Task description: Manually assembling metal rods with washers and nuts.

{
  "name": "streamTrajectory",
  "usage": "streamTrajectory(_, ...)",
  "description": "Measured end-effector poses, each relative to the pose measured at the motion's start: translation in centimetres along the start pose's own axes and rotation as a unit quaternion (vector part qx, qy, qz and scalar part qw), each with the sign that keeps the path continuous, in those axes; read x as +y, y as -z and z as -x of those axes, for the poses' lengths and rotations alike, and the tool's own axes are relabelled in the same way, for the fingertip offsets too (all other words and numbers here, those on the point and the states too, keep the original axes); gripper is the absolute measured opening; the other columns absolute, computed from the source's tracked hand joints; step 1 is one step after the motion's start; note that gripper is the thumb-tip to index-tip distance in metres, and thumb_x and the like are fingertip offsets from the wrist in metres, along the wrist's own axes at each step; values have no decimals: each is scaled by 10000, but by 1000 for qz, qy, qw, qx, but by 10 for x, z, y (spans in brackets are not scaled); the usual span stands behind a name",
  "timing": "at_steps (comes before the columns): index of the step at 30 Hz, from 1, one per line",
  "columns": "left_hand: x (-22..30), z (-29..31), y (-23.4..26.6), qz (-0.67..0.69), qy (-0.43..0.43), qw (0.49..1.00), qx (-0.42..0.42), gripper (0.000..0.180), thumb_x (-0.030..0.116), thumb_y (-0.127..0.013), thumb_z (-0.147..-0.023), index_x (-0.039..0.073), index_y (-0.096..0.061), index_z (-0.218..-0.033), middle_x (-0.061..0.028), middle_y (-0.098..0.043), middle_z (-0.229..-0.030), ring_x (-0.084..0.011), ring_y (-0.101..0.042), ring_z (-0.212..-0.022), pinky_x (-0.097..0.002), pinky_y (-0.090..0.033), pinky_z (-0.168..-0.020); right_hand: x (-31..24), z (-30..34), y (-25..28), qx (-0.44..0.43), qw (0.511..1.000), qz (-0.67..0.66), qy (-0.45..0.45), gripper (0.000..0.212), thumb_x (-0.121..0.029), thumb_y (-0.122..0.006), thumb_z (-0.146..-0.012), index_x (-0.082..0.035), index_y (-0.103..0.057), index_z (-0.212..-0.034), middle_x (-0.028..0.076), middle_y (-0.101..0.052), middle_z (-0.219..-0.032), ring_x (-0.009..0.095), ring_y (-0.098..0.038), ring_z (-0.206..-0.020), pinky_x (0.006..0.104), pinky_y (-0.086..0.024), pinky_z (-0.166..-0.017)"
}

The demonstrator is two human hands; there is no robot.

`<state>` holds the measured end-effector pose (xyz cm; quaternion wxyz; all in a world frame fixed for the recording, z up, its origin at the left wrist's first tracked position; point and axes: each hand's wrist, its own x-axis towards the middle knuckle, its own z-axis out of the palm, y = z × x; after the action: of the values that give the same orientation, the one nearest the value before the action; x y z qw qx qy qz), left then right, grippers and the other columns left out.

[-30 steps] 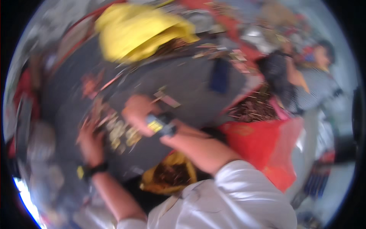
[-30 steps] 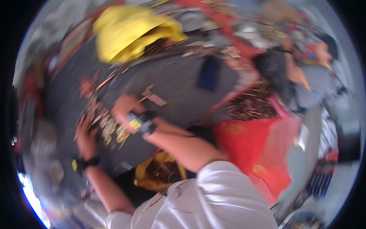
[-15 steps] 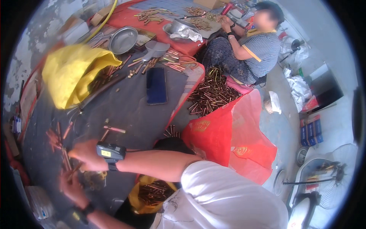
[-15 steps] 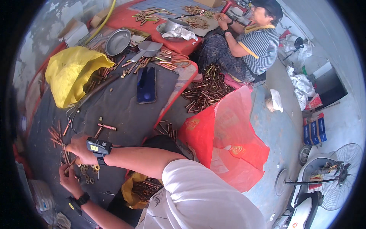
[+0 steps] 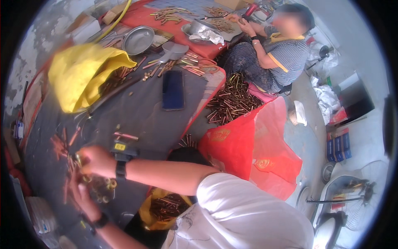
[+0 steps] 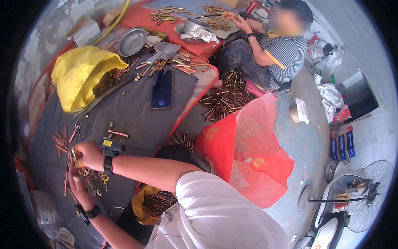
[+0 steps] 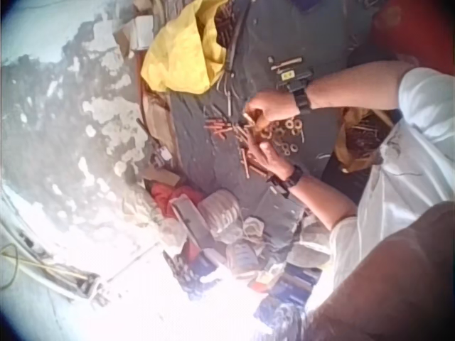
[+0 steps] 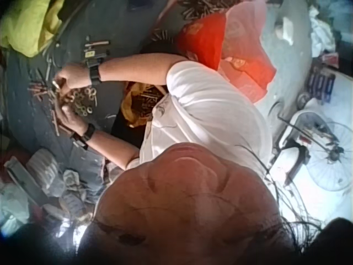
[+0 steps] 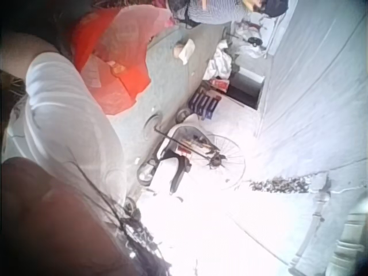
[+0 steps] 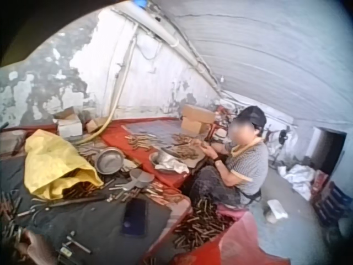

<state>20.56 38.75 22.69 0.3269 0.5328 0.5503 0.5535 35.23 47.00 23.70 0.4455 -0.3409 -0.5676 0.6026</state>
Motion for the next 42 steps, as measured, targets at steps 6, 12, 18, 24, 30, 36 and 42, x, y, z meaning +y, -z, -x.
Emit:
streamTrajectory(6, -10, 2, 3, 58, 144, 987, 30, 271, 221, -496, -986, 33, -530, -1178, -20, -568, -843, -45, -484, -606, -196, -426, -546, -8, -2, 7, -66, 989, -99, -92, 217, -47, -693, -744, 32, -618, -932, 116, -663, -832, 143, -652, -760, 269, -520, -577)
streamTrajectory(12, 7, 1, -10, 155, 143, 976, 48, 243, 240, -480, -996, 52, -529, -1141, 23, -494, -715, -40, -461, -592, -192, -434, -528, -11, -1, 6, 16, 981, -170, -92, 173, -35, -678, -780, 35, -624, -929, 102, -662, -793, 140, -644, -647, 259, -536, -562)
streamTrajectory(18, -12, -2, 1, 112, 129, 984, 46, 193, 215, -496, -988, 53, -542, -1083, 35, -478, -748, -35, -405, -557, -186, -384, -482, -16, -2, 13, -27, 997, -65, -39, 135, -3, -670, -760, 28, -654, -890, 99, -666, -777, 119, -640, -676, 272, -519, -536)
streamTrajectory(24, 1, 1, 10, 165, 184, 967, 58, 97, 180, -553, -929, 83, -549, -926, 57, -427, -633, -39, -411, -514, -186, -361, -435, -8, -3, 6, 2, 941, 183, 284, 178, -6, -686, -715, -70, -690, -881, 85, -674, -821, 244, -643, -718, 342, -511, -655)
streamTrajectory(30, 11, -1, -10, 143, 236, 960, 47, 98, 131, -575, -884, 58, -596, -947, 33, -493, -689, -67, -462, -534, -239, -467, -488, -17, 4, 22, -44, 966, 255, -2, 140, -157, -680, -818, -22, -677, -855, 49, -655, -696, 105, -626, -691, 263, -473, -620)
streamTrajectory(36, 17, -6, 0, 157, 215, 964, 4, 151, 138, -634, -884, -1, -601, -935, -7, -559, -708, -76, -550, -567, -234, -507, -493, -22, -6, 30, -83, 984, 160, -4, 170, -26, -679, -797, -14, -631, -960, 40, -651, -897, 110, -624, -776, 243, -488, -703)
streamTrajectory(42, 2, 2, 2, 169, 192, 966, 39, 141, 114, -652, -873, -7, -599, -923, -18, -573, -723, -79, -570, -562, -236, -514, -461, -15, -3, 26, -118, 980, 157, -14, 162, -51, -632, -839, -14, -627, -996, 61, -648, -1047, 122, -594, -935, 253, -464, -820)
